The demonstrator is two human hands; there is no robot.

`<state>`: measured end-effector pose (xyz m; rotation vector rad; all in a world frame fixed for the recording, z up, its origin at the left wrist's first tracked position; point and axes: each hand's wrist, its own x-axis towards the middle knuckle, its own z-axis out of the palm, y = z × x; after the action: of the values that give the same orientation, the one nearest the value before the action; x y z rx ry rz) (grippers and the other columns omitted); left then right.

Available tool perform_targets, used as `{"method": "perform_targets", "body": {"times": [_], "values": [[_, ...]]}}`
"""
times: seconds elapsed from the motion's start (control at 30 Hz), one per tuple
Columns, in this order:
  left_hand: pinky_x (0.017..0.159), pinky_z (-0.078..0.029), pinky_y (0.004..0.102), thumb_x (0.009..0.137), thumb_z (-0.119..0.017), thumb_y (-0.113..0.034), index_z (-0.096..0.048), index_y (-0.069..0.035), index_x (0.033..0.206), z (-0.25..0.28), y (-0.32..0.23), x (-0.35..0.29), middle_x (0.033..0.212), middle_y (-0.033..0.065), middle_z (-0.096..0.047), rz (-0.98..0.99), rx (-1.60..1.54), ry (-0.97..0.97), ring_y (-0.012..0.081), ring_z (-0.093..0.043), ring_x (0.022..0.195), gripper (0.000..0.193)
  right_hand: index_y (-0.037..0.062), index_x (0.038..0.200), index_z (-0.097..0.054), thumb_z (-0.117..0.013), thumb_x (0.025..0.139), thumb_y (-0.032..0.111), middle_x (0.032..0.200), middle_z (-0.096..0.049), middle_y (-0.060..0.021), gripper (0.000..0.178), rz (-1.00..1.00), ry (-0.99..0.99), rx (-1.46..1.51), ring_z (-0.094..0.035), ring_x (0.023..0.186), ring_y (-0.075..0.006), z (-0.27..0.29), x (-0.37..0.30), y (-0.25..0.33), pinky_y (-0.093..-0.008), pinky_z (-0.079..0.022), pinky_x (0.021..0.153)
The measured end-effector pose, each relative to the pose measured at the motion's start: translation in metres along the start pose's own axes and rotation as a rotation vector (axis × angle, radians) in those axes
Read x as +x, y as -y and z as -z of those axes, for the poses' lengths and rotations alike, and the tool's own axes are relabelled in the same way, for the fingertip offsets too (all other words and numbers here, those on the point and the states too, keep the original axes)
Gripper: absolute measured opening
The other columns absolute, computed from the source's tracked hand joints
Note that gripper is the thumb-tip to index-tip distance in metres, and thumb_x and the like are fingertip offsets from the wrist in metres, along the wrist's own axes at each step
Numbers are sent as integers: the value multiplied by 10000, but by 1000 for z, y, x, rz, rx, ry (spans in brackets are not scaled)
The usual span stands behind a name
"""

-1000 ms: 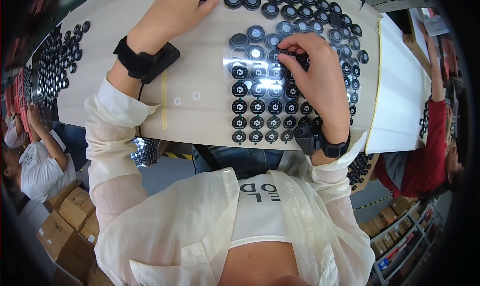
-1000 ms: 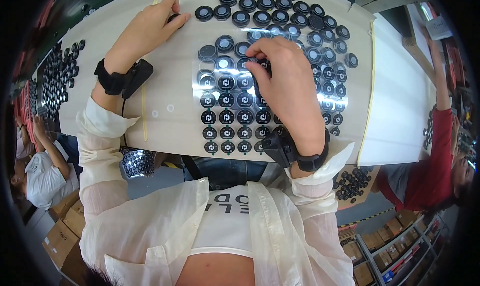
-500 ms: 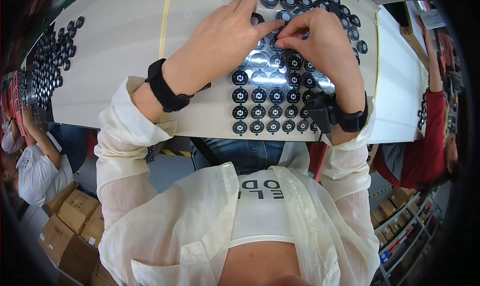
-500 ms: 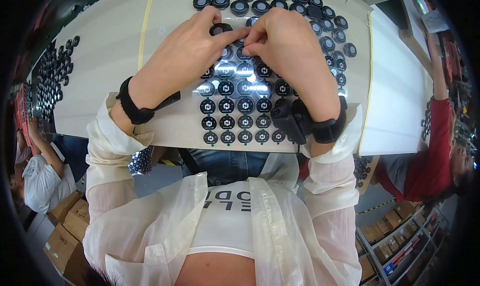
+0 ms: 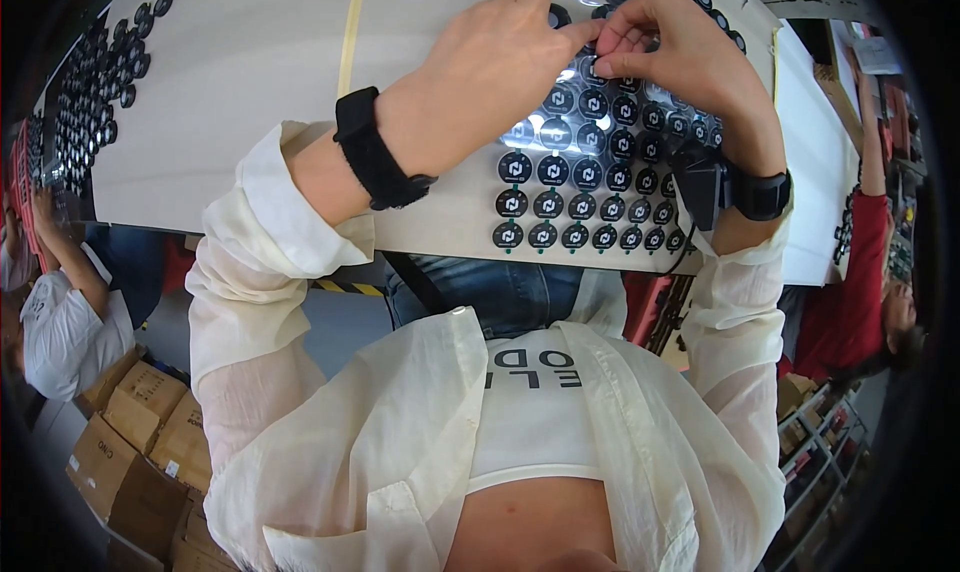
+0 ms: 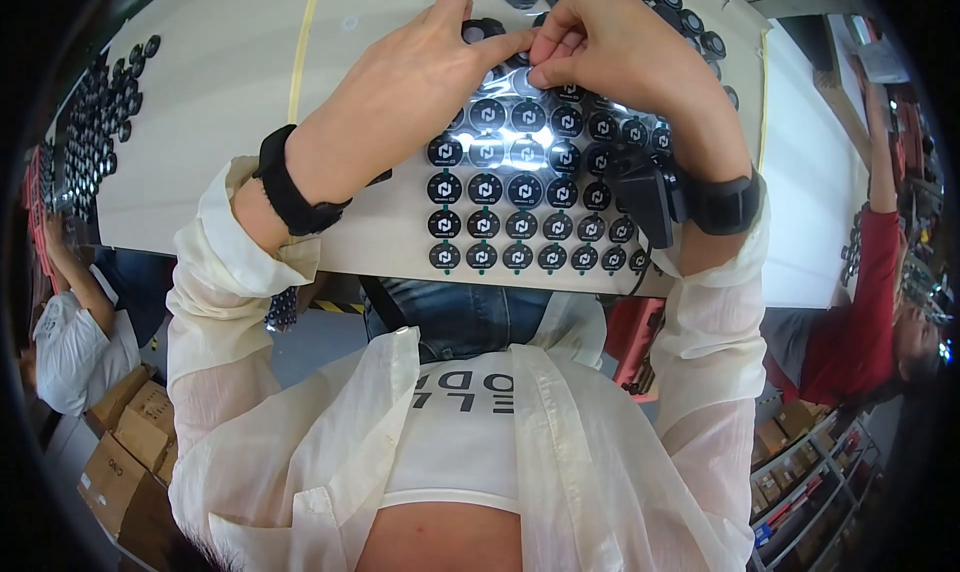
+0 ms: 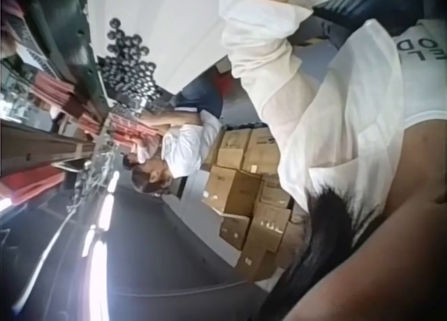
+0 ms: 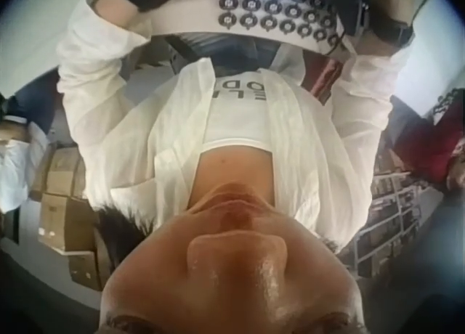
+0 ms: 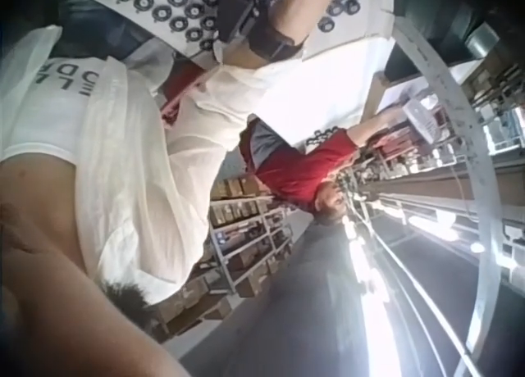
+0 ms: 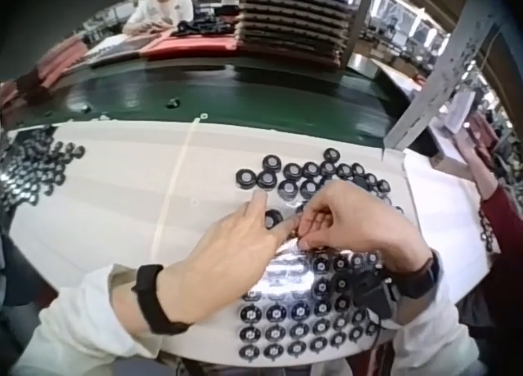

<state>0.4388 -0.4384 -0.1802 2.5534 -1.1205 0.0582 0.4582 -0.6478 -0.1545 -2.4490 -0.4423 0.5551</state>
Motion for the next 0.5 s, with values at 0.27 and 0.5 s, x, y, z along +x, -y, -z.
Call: {"method": "perform_targets", "body": {"times": [0.27,0.5], "values": [[764,-543,380,806,-534,33,-514,-9,1340,6,2,7,1142,326,-462,-33,83,-47,352,-621,839,536,-9,817,-676,-763,783,69,728,-657,-27,122,40,-171,-147,-588,690,-134,-4,-13,16,-248,-490,677],[812,-518,358,827,-540,10,-493,-12,1369,3,27,5,1118,298,-507,-69,-144,31,354,-609,858,544,-15,860,-664,-721,814,0,790,-666,-56,75,158,-515,-19,-625,705,-112,-12,-49,44,-241,-520,703]]}}
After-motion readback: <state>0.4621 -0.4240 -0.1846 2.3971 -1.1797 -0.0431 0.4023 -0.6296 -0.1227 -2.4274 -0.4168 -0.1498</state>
